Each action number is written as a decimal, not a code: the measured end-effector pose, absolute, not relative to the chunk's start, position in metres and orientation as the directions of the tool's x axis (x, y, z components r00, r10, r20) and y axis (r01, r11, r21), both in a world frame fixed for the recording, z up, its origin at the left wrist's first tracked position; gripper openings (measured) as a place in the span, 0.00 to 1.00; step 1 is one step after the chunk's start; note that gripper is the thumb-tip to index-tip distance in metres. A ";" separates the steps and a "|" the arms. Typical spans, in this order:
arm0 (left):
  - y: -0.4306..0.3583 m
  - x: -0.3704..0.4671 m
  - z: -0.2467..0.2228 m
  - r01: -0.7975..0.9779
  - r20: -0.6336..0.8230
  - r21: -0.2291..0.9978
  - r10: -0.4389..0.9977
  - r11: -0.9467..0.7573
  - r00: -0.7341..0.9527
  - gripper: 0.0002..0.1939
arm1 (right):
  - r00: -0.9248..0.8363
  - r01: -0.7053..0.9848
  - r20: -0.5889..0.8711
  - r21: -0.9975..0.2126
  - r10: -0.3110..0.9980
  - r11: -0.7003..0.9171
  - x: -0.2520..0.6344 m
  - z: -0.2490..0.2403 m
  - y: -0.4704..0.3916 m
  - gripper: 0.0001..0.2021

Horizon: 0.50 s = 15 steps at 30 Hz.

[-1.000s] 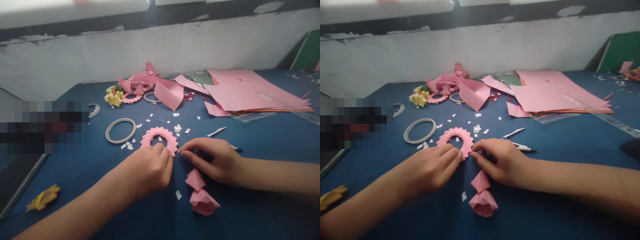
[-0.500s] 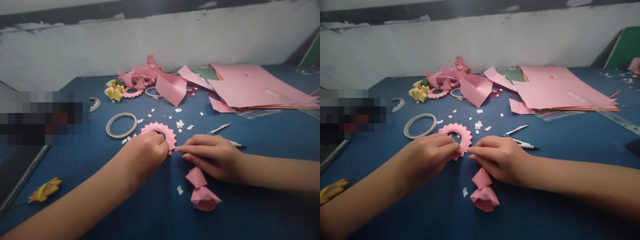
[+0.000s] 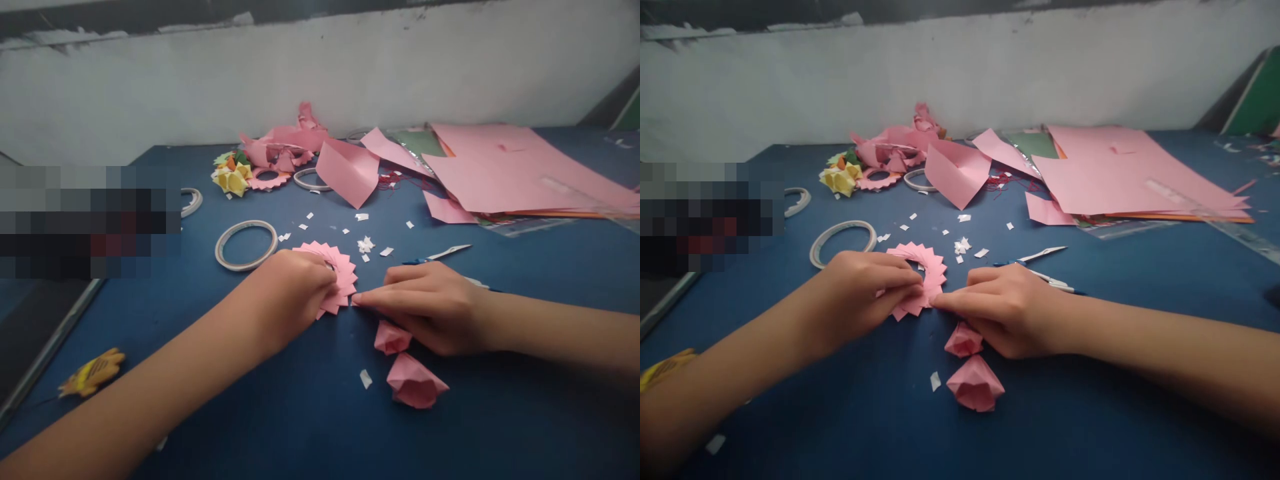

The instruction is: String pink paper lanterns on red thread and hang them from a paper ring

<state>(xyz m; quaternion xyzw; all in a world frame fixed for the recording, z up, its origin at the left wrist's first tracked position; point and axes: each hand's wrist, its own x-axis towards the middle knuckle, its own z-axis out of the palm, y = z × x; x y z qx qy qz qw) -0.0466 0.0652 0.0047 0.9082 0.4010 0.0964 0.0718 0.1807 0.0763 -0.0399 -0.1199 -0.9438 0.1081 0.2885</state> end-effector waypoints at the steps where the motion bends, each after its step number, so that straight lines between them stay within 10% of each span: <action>1: 0.067 -0.048 0.005 0.715 0.106 0.212 0.743 -0.666 0.661 0.10 | -0.814 0.175 0.506 -0.254 0.285 0.951 0.181 -0.039 0.074 0.16; 15: 0.074 -0.051 0.006 0.695 0.069 0.356 0.759 -0.625 0.647 0.09 | -0.863 0.204 0.459 -0.059 0.208 0.977 0.177 -0.033 0.062 0.16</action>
